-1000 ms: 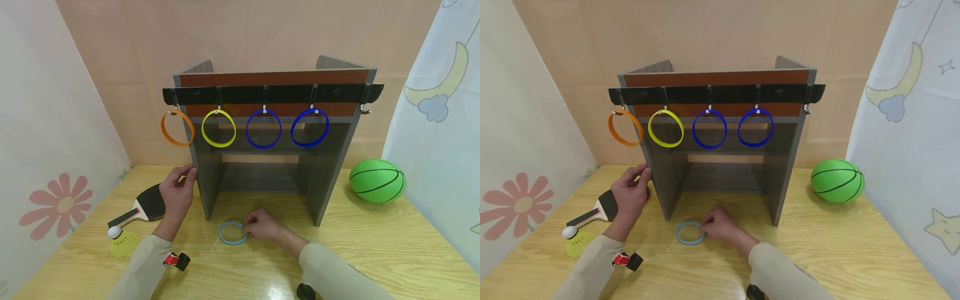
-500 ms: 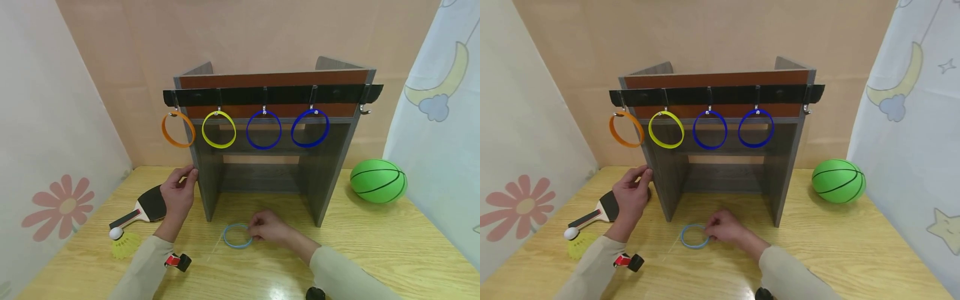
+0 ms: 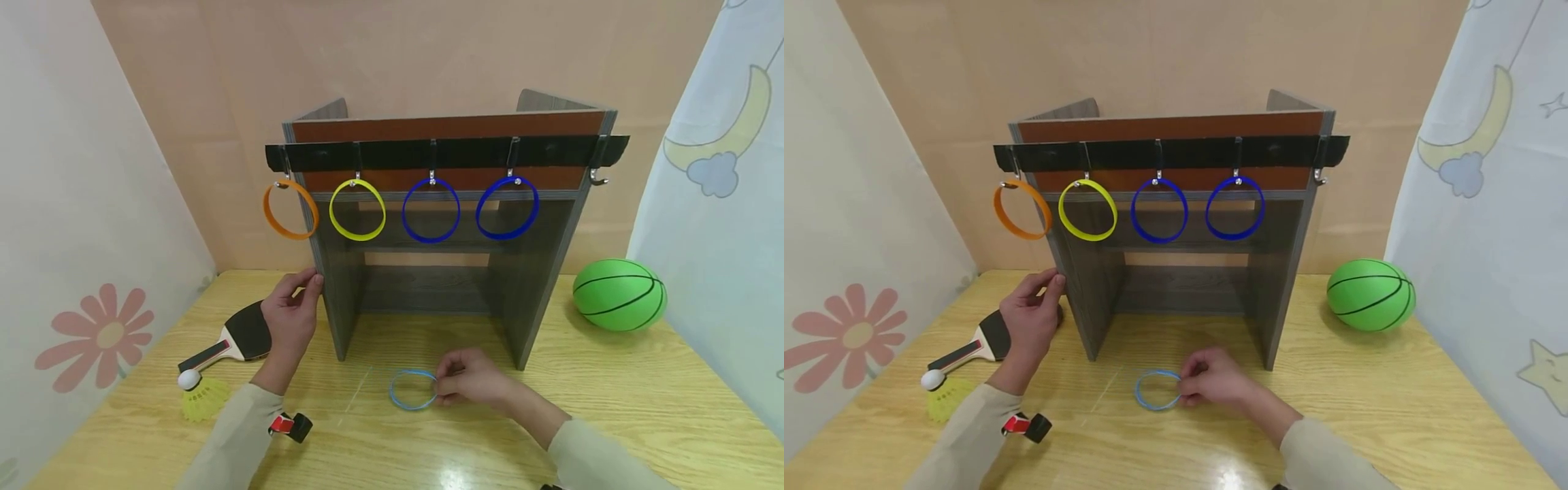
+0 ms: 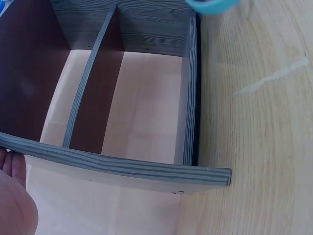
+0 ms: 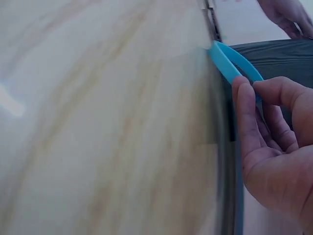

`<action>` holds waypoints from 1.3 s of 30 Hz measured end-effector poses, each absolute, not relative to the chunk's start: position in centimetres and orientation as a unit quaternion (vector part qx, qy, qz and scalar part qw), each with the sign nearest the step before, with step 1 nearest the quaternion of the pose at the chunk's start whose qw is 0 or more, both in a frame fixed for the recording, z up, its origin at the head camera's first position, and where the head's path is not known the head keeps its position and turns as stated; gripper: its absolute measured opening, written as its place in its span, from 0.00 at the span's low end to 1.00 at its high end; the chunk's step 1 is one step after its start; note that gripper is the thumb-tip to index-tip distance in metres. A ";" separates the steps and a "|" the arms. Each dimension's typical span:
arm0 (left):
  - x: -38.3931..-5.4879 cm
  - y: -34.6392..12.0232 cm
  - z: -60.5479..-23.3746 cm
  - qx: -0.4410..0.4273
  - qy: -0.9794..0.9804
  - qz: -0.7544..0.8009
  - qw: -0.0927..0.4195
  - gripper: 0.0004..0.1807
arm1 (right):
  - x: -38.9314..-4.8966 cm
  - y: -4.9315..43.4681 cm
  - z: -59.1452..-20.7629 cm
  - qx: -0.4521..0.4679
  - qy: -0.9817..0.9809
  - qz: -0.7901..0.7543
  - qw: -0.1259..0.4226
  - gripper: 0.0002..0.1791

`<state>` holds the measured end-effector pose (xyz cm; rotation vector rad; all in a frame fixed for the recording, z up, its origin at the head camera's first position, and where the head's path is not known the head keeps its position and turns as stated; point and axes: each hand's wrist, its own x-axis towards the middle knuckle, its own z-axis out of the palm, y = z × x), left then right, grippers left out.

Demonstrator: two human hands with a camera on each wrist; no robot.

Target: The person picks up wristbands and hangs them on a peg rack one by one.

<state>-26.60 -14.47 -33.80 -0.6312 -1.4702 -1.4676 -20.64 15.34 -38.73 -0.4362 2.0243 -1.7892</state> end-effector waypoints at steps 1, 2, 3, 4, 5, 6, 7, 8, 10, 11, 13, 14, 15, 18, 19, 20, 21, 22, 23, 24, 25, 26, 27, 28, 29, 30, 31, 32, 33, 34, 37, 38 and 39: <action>-26.6 -14.5 -33.8 -0.256 -0.601 -0.596 0.467 0.07 | -20.6 15.7 -38.5 -0.159 0.724 -0.641 0.200 0.06; -26.6 -14.5 -33.7 -0.254 -0.603 -0.594 0.468 0.07 | -20.5 16.0 -38.2 -0.163 0.724 -0.640 0.199 0.06; -26.6 -14.5 -33.7 -0.253 -0.604 -0.594 0.467 0.07 | -20.5 16.3 -37.9 -0.167 0.723 -0.641 0.197 0.05; -26.6 -14.5 -33.7 -0.251 -0.605 -0.595 0.467 0.07 | -20.4 16.6 -37.6 -0.172 0.723 -0.641 0.195 0.05; -26.5 -14.5 -33.8 -0.250 -0.606 -0.595 0.466 0.06 | -20.4 16.9 -37.3 -0.176 0.722 -0.641 0.191 0.04; -26.5 -14.5 -33.8 -0.249 -0.607 -0.595 0.465 0.06 | -20.4 17.2 -36.9 -0.181 0.721 -0.642 0.187 0.04; -26.5 -14.5 -33.8 -0.248 -0.607 -0.596 0.464 0.06 | -20.3 17.5 -36.6 -0.188 0.722 -0.641 0.181 0.03; -26.5 -14.5 -33.8 -0.248 -0.607 -0.596 0.463 0.06 | -20.3 17.9 -36.3 -0.192 0.719 -0.645 0.176 0.03; -26.5 -14.5 -33.8 -0.249 -0.607 -0.596 0.463 0.07 | -20.2 18.6 -35.5 -0.205 0.711 -0.652 0.166 0.03; -26.5 -14.5 -33.9 -0.249 -0.607 -0.595 0.464 0.07 | -20.1 18.9 -35.1 -0.214 0.705 -0.657 0.161 0.03; -26.5 -14.5 -33.9 -0.250 -0.606 -0.594 0.465 0.07 | -19.9 19.7 -34.3 -0.233 0.690 -0.669 0.150 0.04; -26.5 -14.5 -33.9 -0.250 -0.607 -0.594 0.465 0.07 | -19.8 20.1 -33.9 -0.244 0.680 -0.676 0.145 0.05; -26.5 -14.5 -33.9 -0.250 -0.608 -0.593 0.465 0.07 | -19.7 20.5 -33.5 -0.256 0.669 -0.684 0.140 0.06; -26.5 -14.5 -33.8 -0.247 -0.610 -0.591 0.466 0.07 | -19.5 21.4 -32.6 -0.293 0.631 -0.707 0.123 0.11; -26.5 -14.5 -33.8 -0.245 -0.611 -0.591 0.466 0.07 | -19.4 21.7 -32.3 -0.306 0.617 -0.715 0.119 0.13; -26.5 -14.5 -33.8 -0.245 -0.611 -0.591 0.466 0.07 | -19.3 22.0 -32.1 -0.318 0.602 -0.723 0.115 0.14; -26.5 -14.5 -33.8 -0.244 -0.612 -0.591 0.465 0.07 | -19.2 22.2 -31.8 -0.330 0.585 -0.732 0.113 0.15; -26.4 -14.5 -33.8 -0.243 -0.612 -0.591 0.465 0.07 | -19.2 22.5 -31.6 -0.344 0.566 -0.741 0.112 0.16; -26.4 -14.5 -33.8 -0.244 -0.612 -0.592 0.465 0.07 | -19.1 22.8 -31.4 -0.361 0.546 -0.748 0.111 0.18; -26.4 -14.5 -33.8 -0.244 -0.612 -0.592 0.464 0.07 | -19.1 23.1 -31.2 -0.375 0.528 -0.754 0.111 0.19; -26.4 -14.5 -33.8 -0.244 -0.612 -0.593 0.464 0.07 | -19.1 23.4 -30.9 -0.388 0.509 -0.760 0.111 0.20; -26.4 -14.5 -33.8 -0.245 -0.611 -0.593 0.464 0.07 | -19.1 23.7 -30.7 -0.399 0.494 -0.765 0.109 0.21; -26.4 -14.5 -33.7 -0.244 -0.611 -0.593 0.464 0.07 | -19.1 23.9 -30.4 -0.409 0.480 -0.769 0.106 0.22; -26.4 -14.5 -33.8 -0.243 -0.611 -0.593 0.465 0.07 | -19.0 24.2 -30.2 -0.417 0.471 -0.771 0.102 0.23; -26.4 -14.5 -33.8 -0.242 -0.612 -0.592 0.466 0.07 | -19.0 24.4 -30.0 -0.422 0.463 -0.773 0.097 0.24; -26.4 -14.5 -33.8 -0.241 -0.613 -0.591 0.466 0.07 | -19.0 24.6 -29.8 -0.423 0.456 -0.778 0.091 0.24; -26.4 -14.5 -33.8 -0.240 -0.613 -0.590 0.467 0.07 | -19.0 24.7 -29.7 -0.421 0.450 -0.783 0.085 0.23; -26.4 -14.5 -33.8 -0.239 -0.614 -0.590 0.466 0.07 | -19.0 24.9 -29.5 -0.419 0.445 -0.788 0.077 0.23; -26.3 -14.5 -33.8 -0.238 -0.615 -0.589 0.466 0.07 | -19.0 25.0 -29.4 -0.416 0.438 -0.794 0.070 0.23; -26.3 -14.5 -33.7 -0.238 -0.616 -0.589 0.466 0.07 | -19.0 25.1 -29.3 -0.413 0.428 -0.801 0.063 0.22; -26.2 -14.5 -33.7 -0.240 -0.617 -0.587 0.466 0.07 | -18.9 25.2 -28.7 -0.404 0.389 -0.827 0.047 0.19; -26.2 -14.5 -33.7 -0.240 -0.617 -0.587 0.466 0.07 | -18.9 25.2 -28.5 -0.402 0.375 -0.834 0.042 0.19; -26.2 -14.4 -33.7 -0.241 -0.617 -0.586 0.467 0.07 | -18.9 25.3 -28.2 -0.401 0.361 -0.841 0.039 0.19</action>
